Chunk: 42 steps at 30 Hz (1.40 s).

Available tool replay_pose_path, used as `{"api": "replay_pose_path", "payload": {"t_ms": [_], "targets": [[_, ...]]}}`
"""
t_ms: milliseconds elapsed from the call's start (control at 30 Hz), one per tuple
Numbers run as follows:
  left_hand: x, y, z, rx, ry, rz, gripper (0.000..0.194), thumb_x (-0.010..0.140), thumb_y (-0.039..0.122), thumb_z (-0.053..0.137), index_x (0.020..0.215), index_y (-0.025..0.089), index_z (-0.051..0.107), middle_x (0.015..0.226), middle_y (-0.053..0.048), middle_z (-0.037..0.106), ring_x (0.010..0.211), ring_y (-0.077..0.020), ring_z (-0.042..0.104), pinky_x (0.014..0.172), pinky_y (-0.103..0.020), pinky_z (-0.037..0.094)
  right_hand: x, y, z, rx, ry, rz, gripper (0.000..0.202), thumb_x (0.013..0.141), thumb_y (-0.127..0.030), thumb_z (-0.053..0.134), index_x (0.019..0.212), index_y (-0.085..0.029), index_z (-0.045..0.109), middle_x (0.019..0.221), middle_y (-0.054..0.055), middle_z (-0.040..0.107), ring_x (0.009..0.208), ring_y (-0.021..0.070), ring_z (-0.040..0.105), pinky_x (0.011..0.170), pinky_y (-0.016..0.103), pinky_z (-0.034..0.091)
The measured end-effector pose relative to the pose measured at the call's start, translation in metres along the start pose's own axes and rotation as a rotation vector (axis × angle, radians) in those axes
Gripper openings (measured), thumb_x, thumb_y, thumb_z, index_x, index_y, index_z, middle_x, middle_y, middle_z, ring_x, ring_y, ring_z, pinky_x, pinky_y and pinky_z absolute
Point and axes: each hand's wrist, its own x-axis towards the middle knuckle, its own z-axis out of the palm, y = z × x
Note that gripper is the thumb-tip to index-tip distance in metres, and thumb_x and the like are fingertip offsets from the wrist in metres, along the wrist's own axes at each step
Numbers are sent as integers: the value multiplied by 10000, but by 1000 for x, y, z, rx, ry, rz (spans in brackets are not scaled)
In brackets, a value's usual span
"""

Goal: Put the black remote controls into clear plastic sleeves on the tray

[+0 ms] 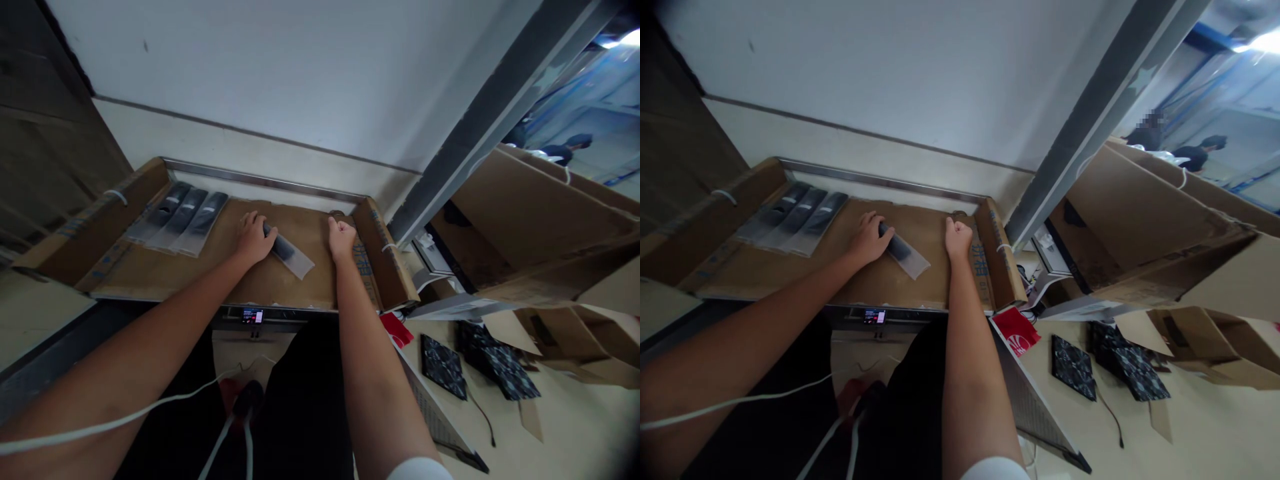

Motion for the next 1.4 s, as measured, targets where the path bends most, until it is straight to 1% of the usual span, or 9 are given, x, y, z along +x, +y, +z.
{"api": "replay_pose_path", "payload": {"t_ms": [200, 333, 667, 833, 1033, 1200, 1400], "targets": [[0, -1, 1, -30, -18, 16, 367, 912, 383, 564, 1178, 141, 634, 1441, -192, 532, 1406, -333, 432, 1206, -485, 330, -1, -5, -1, 18, -6, 5, 491, 907, -364, 571, 560, -257, 240, 541, -81, 207, 525, 99, 218, 514, 269, 180], [1, -1, 2, -19, -10, 21, 361, 910, 382, 566, 1173, 145, 639, 1431, -182, 544, 1399, -323, 443, 1198, -472, 345, -1, -4, -1, 20, -3, -3, 495, 904, -349, 575, 555, -259, 236, 543, -82, 202, 528, 100, 218, 519, 268, 184], [-1, 0, 0, -45, -14, 23, 349, 907, 371, 574, 1161, 143, 644, 1416, -186, 551, 1397, -314, 447, 1207, -449, 337, 1, 4, 2, 32, -10, -24, 497, 906, -377, 571, 570, -262, 223, 554, -81, 204, 528, 101, 212, 514, 269, 179], [0, -1, 1, -49, -23, 26, 348, 911, 373, 565, 1154, 136, 641, 1425, -192, 543, 1405, -313, 437, 1213, -455, 329, 0, 0, 1, 23, -13, -18, 488, 903, -363, 565, 572, -259, 222, 557, -81, 198, 530, 99, 213, 515, 267, 183], [-1, 0, 0, -26, -14, 25, 329, 910, 371, 575, 1144, 153, 648, 1418, -182, 557, 1387, -315, 459, 1189, -457, 367, -1, -2, -1, -9, -19, -20, 477, 905, -373, 552, 580, -260, 222, 558, -80, 202, 533, 100, 220, 517, 265, 193], [-1, 1, 0, -30, -1, 24, 318, 906, 382, 581, 1142, 177, 647, 1416, -165, 562, 1382, -319, 464, 1188, -473, 366, 0, -1, 0, -17, -22, -3, 472, 901, -378, 552, 581, -260, 226, 556, -80, 207, 533, 101, 224, 514, 264, 198], [-1, 1, 0, -28, -17, 38, 346, 910, 386, 576, 1160, 158, 646, 1421, -180, 553, 1383, -314, 466, 1194, -453, 359, 0, -2, 0, -38, -17, -11, 471, 899, -389, 547, 583, -258, 223, 557, -80, 203, 534, 99, 226, 517, 260, 204]]}}
